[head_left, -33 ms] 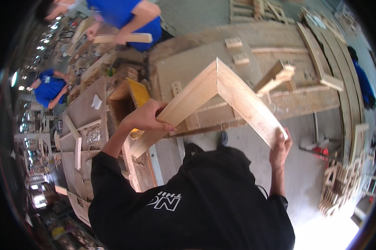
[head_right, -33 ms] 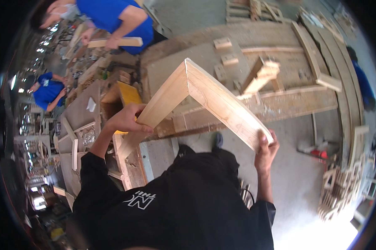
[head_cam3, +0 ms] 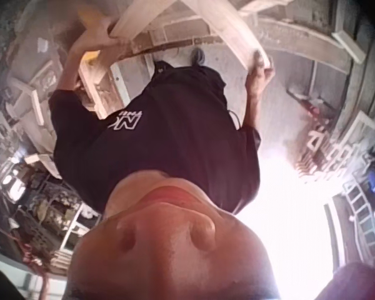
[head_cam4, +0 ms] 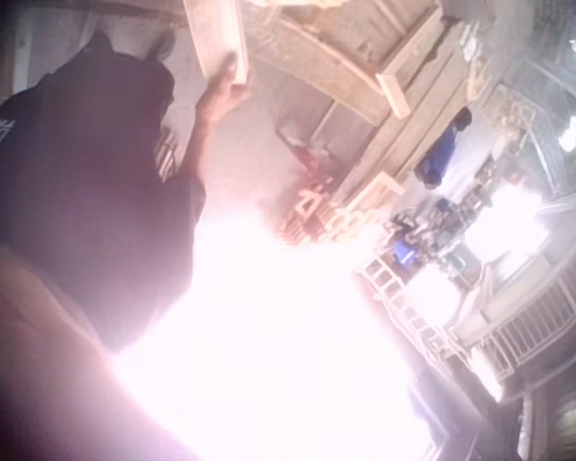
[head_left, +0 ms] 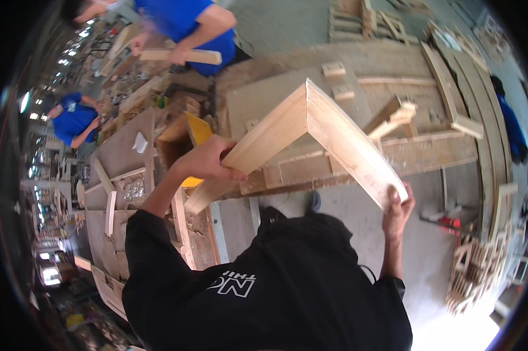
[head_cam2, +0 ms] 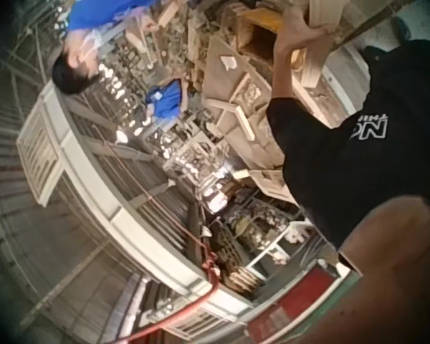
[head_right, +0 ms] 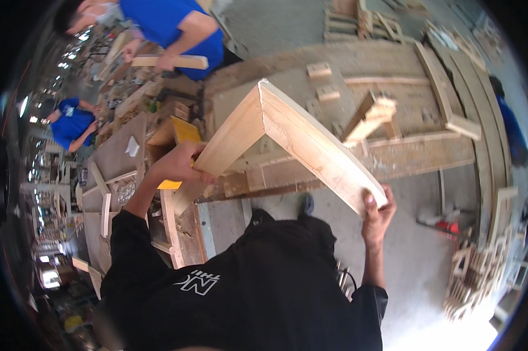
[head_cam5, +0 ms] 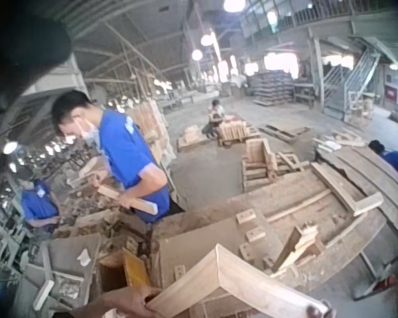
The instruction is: The person assembles wooden frames by picking up pre-cut wooden pieces and joining them at the corners. They repeatedly align and fit the pieces together by hand, then place the completed frames on the workbench. The process is repeated multiple times throughout the clip.
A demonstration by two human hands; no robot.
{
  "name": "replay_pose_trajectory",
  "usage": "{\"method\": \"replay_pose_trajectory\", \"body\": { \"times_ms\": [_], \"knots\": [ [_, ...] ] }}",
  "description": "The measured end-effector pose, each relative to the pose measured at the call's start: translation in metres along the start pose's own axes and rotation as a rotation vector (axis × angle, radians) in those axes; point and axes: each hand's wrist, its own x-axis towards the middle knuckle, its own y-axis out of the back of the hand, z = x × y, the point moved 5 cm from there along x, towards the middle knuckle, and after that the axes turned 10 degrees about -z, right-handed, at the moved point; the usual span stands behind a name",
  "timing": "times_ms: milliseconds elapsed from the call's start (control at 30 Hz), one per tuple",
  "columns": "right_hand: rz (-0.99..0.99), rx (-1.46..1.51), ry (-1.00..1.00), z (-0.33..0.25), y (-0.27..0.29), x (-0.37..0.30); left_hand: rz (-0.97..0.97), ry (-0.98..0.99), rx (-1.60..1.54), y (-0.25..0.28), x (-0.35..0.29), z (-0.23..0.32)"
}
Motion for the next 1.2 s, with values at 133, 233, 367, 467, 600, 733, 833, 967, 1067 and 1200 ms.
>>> {"method": "replay_pose_trajectory", "body": {
  "times_ms": [133, 233, 367, 467, 600, 733, 833, 967, 1067, 1200],
  "knots": [
    [-0.135, -0.188, 0.402, -0.066, -0.005, 0.050, 0.312, -0.118, 0.343, 0.061, -0.015, 0.049],
    [-0.204, -0.281, 0.568, -0.100, 0.021, 0.080, 0.648, -0.426, 0.581, 0.085, -0.018, 0.090],
    [-0.372, -0.651, 0.831, -0.169, -0.005, 0.084, 0.950, -0.705, 1.219, 0.110, -0.023, 0.112],
    [-0.310, -1.157, 0.877, -0.201, -0.033, 0.068, 1.110, -0.938, 1.486, 0.117, -0.023, 0.127],
    [-0.241, -1.521, 0.790, -0.192, -0.045, 0.053, 1.190, -1.142, 1.667, 0.109, -0.016, 0.155],
    [-0.217, -1.554, 0.821, -0.192, -0.046, 0.040, 1.203, -1.228, 1.688, 0.103, -0.015, 0.181],
    [-0.189, -1.552, 0.907, -0.191, -0.051, 0.035, 1.235, -1.311, 1.725, 0.100, -0.001, 0.194],
    [-0.250, -1.490, 0.941, -0.193, -0.066, 0.032, 1.259, -1.388, 1.712, 0.094, 0.018, 0.206],
    [-0.181, -1.406, 0.912, -0.187, -0.051, 0.035, 1.325, -1.559, 1.515, 0.098, 0.034, 0.223],
    [-0.030, -1.371, 0.812, -0.173, -0.016, 0.051, 1.269, -0.996, 1.012, 0.092, 0.087, 0.225]
  ]
}}
